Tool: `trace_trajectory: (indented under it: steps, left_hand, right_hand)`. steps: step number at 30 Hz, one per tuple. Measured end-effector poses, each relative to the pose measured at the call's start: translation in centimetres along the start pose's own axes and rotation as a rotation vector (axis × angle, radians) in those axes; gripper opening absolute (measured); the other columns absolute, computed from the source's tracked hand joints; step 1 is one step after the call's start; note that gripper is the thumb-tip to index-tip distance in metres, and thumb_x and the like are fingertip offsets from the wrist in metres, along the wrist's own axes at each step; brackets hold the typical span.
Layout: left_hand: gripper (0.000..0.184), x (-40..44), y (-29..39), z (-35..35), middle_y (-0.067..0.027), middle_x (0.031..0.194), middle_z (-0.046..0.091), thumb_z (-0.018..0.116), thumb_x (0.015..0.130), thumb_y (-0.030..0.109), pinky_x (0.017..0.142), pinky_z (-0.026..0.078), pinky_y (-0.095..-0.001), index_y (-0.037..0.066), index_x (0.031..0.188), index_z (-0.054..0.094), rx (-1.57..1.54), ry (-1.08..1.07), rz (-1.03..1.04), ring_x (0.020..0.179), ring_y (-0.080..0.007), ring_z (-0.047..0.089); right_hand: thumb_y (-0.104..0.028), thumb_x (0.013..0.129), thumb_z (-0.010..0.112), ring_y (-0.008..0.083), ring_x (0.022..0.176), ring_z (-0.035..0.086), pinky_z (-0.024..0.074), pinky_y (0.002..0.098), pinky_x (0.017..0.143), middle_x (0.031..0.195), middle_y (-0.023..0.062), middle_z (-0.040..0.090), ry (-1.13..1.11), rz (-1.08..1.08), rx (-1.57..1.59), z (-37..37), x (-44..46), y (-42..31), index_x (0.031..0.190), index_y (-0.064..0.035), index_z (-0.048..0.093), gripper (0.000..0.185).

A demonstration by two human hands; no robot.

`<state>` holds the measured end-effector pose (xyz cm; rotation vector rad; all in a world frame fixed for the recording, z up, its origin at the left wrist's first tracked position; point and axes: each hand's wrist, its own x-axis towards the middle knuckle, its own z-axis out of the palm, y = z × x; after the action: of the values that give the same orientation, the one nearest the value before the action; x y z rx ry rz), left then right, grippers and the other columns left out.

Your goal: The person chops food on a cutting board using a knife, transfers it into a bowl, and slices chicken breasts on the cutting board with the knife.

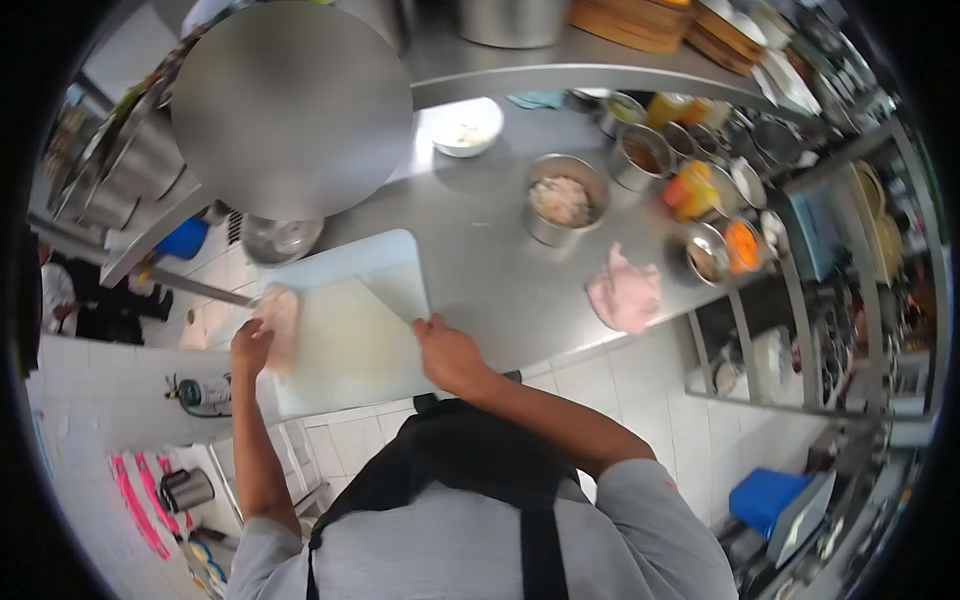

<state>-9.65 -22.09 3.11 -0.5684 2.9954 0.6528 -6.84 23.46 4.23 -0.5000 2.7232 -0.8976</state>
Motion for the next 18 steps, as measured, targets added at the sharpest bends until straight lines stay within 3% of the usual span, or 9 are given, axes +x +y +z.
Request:
trace_trajectory:
  steps: [3, 8, 10, 11, 12, 13, 14, 16, 18]
  left_hand:
    - [0.048, -1.5, 1.5, 0.0, -0.0272, 0.122, 0.076, 0.076, 0.092, 0.030, 0.102, 0.058, -0.0470, 0.001, 0.130, 0.074, 0.019, -0.005, -0.019, 0.116, -0.0433, 0.074]
    - [0.040, -1.5, -0.3, 0.5, -0.0275, 0.121, 0.076, 0.067, 0.098, 0.027, 0.100, 0.057, -0.0501, 0.001, 0.128, 0.075, 0.010, 0.085, 0.014, 0.115, -0.0442, 0.073]
    - [0.037, 0.2, -1.1, 0.5, -0.0290, 0.120, 0.075, 0.061, 0.102, 0.024, 0.100, 0.057, -0.0530, 0.000, 0.126, 0.074, 0.010, -0.145, -0.021, 0.116, -0.0461, 0.071]
    - [0.036, 0.6, -5.6, 3.0, -0.0238, 0.123, 0.077, 0.061, 0.104, 0.027, 0.102, 0.057, -0.0502, 0.007, 0.129, 0.077, 0.110, 0.052, 0.173, 0.111, -0.0446, 0.074]
    - [0.037, 0.6, -5.8, 2.2, -0.0255, 0.121, 0.077, 0.063, 0.101, 0.026, 0.104, 0.056, -0.0499, 0.008, 0.130, 0.076, 0.207, 0.050, 0.228, 0.114, -0.0428, 0.074]
    - [0.038, -0.6, -2.1, -0.6, -0.0259, 0.120, 0.077, 0.064, 0.099, 0.025, 0.104, 0.057, -0.0492, 0.008, 0.131, 0.075, 0.199, -0.025, 0.106, 0.115, -0.0424, 0.074]
    - [0.039, -1.0, 1.7, -2.2, -0.0263, 0.120, 0.077, 0.065, 0.097, 0.024, 0.103, 0.057, -0.0486, 0.008, 0.132, 0.075, 0.155, -0.104, 0.014, 0.116, -0.0419, 0.074]
    - [0.042, 0.9, -1.2, -0.9, -0.0265, 0.123, 0.076, 0.066, 0.094, 0.020, 0.101, 0.058, -0.0478, 0.009, 0.134, 0.074, 0.119, -0.185, 0.069, 0.117, -0.0421, 0.074]
    - [0.038, 1.0, -1.8, 0.0, -0.0275, 0.122, 0.075, 0.063, 0.095, 0.018, 0.103, 0.057, -0.0513, 0.011, 0.130, 0.076, 0.111, -0.169, 0.126, 0.117, -0.0451, 0.071]
  right_hand:
    - [-0.012, 0.096, 0.061, 0.0427, 0.082, 0.073, 0.0611, 0.0551, 0.077, 0.115, 0.0259, 0.063, 0.005, -0.024, -0.090, 0.2, 1.1, -2.8, 0.123, -0.0005, 0.060, 0.029]
    - [-0.017, 0.097, 0.065, 0.0399, 0.089, 0.073, 0.0615, 0.0530, 0.081, 0.115, 0.0231, 0.065, 0.014, -0.094, -0.212, 3.2, 1.6, -1.5, 0.115, -0.0012, 0.064, 0.024]
    - [-0.018, 0.096, 0.068, 0.0388, 0.097, 0.072, 0.0608, 0.0513, 0.085, 0.114, 0.0217, 0.066, 0.025, -0.141, -0.186, 4.5, 0.9, 1.2, 0.112, -0.0012, 0.066, 0.023]
    - [-0.019, 0.095, 0.070, 0.0381, 0.103, 0.071, 0.0602, 0.0504, 0.087, 0.113, 0.0208, 0.067, 0.017, -0.171, -0.130, 4.8, 0.4, 3.2, 0.110, -0.0012, 0.068, 0.023]
    - [-0.021, 0.093, 0.073, 0.0388, 0.111, 0.068, 0.0581, 0.0504, 0.093, 0.112, 0.0202, 0.068, 0.056, -0.127, -0.136, 3.5, 0.0, 3.2, 0.112, -0.0007, 0.070, 0.027]
    - [-0.023, 0.091, 0.076, 0.0389, 0.116, 0.064, 0.0557, 0.0505, 0.097, 0.114, 0.0196, 0.067, -0.047, -0.011, -0.138, 0.2, -0.3, 2.3, 0.118, -0.0020, 0.070, 0.034]
    - [-0.023, 0.089, 0.078, 0.0403, 0.116, 0.063, 0.0553, 0.0511, 0.097, 0.117, 0.0193, 0.066, 0.149, -0.017, -0.058, -0.5, -0.9, 3.9, 0.120, -0.0045, 0.071, 0.036]
    - [-0.026, 0.091, 0.078, 0.0415, 0.119, 0.062, 0.0540, 0.0553, 0.098, 0.123, 0.0190, 0.064, 0.336, 0.078, -0.227, -4.0, -1.6, 9.9, 0.126, -0.0086, 0.070, 0.041]
    - [-0.032, 0.089, 0.081, 0.0428, 0.124, 0.059, 0.0517, 0.0611, 0.100, 0.131, 0.0197, 0.063, 0.541, 0.414, -0.455, -8.7, -3.1, 16.1, 0.135, -0.0103, 0.067, 0.053]
